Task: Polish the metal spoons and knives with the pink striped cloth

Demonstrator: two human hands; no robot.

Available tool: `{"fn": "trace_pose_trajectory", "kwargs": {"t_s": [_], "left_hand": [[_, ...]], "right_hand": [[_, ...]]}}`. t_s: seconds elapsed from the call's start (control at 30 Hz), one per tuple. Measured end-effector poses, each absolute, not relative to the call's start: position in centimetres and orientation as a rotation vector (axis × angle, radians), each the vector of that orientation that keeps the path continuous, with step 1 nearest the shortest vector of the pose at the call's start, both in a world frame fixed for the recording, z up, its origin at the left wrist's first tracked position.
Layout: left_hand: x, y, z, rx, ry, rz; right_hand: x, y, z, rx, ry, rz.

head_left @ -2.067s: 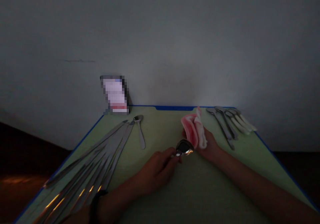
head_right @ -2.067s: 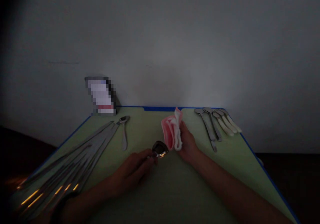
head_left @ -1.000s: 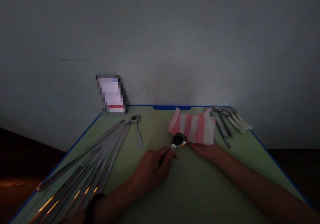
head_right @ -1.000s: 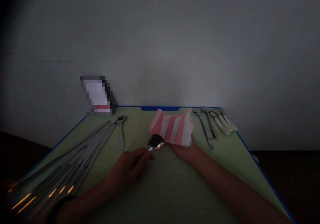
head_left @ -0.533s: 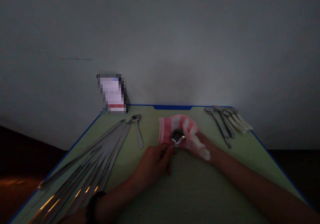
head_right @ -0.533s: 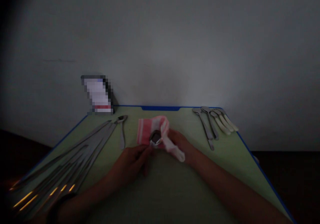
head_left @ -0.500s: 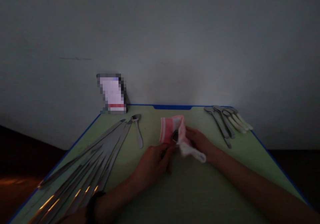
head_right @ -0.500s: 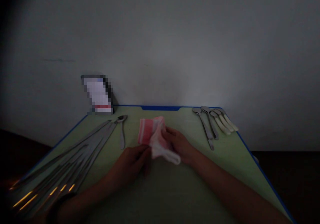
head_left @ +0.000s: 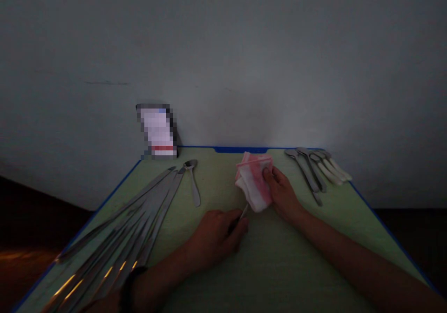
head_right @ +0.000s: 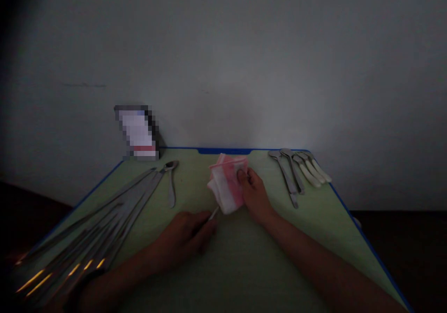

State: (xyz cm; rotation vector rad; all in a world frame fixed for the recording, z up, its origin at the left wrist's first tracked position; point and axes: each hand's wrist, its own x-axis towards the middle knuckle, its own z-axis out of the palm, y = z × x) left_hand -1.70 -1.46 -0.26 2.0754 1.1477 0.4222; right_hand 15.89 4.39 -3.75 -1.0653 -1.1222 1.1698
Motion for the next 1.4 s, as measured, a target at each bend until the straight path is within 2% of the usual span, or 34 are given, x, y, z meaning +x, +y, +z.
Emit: {"fn": "trace_pose_trajectory", "kwargs": {"t_s": [0.27, 0.57, 0.67, 0.77, 0.9, 1.03, 1.4], "left_hand": [[-1.8, -1.3, -0.6, 2.082, 1.208, 0.462], [-1.9, -1.4, -0.2, 2.091, 1.151, 0.449], [-1.9, -1.3, -0.3, 1.975, 1.107, 0.448], [-1.8, -1.2, -0.5, 1.838, 1.09, 0.505], [-1.8, -1.0, -0.7, 1.721, 1.093, 0.567], [-1.9, -1.0, -0.9, 1.683, 1.123, 0.606], [-1.9, -1.2, -1.1, 1.587, 1.068, 0.616]], "right_hand": [[16.7, 4.2, -2.4, -1.046, -1.422, 1.309], [16.6, 4.0, -2.0, -1.146, -1.457, 1.194], [16.5, 3.8, -2.0, -1.25, -1.364, 1.157], [16.5, 4.0, -2.4, -1.305, -1.113, 1.271], [16.5, 4.9, -3.1, -0.964, -0.713, 1.509], [16.7, 5.6, -3.2, -0.643, -0.616, 1.717], [17.1, 5.4, -3.1, -0.63, -0.582, 1.845]]}}
